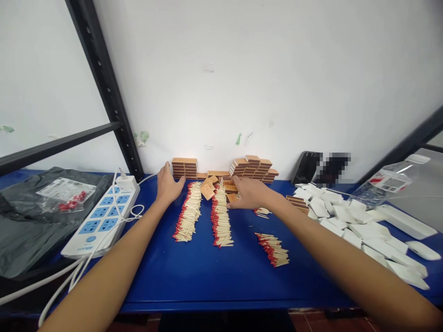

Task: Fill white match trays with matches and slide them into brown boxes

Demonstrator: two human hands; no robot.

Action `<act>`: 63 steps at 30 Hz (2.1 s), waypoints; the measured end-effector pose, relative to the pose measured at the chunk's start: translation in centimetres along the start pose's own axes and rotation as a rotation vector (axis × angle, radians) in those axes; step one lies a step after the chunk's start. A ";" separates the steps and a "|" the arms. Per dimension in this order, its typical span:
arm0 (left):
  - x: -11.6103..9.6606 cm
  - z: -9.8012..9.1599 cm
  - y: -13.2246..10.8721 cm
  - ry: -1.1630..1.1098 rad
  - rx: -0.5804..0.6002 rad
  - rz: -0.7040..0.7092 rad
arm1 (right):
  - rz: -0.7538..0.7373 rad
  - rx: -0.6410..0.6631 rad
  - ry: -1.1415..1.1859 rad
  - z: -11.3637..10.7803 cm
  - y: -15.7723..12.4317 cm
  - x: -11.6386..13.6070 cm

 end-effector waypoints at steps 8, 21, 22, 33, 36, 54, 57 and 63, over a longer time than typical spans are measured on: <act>-0.1 -0.1 -0.1 -0.013 -0.009 -0.006 | -0.026 0.039 -0.012 0.9 0.1 0.2; 0.0 -0.1 -0.1 -0.013 -0.005 0.006 | -0.051 0.052 0.077 -2.5 -0.6 -3.8; 0.1 0.0 -0.1 -0.016 -0.006 0.006 | -0.060 0.037 0.099 -2.9 -0.4 -3.9; 0.0 0.0 0.0 -0.003 0.004 0.016 | -0.129 -0.009 0.019 -0.9 -0.4 -1.4; -0.1 0.1 0.0 0.001 0.007 0.021 | -0.165 -0.068 -0.073 -0.9 -1.1 -1.2; -0.7 -0.3 -0.2 -0.022 -0.014 0.065 | -0.155 -0.300 0.559 0.1 1.6 -3.9; -0.8 -0.3 -0.2 -0.021 -0.015 0.062 | -0.139 -0.330 0.510 1.1 2.2 -3.8; -0.5 -0.2 -0.1 -0.017 -0.014 0.043 | -0.172 -0.292 0.371 1.5 2.1 -3.5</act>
Point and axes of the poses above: each hand's wrist, its own y-axis towards the middle knuckle, its own z-axis out of the palm, x = y × z, the point moved 7 cm from there along y, towards the middle knuckle, and after that the axes turned 6 degrees about x, right-handed, at the moved point
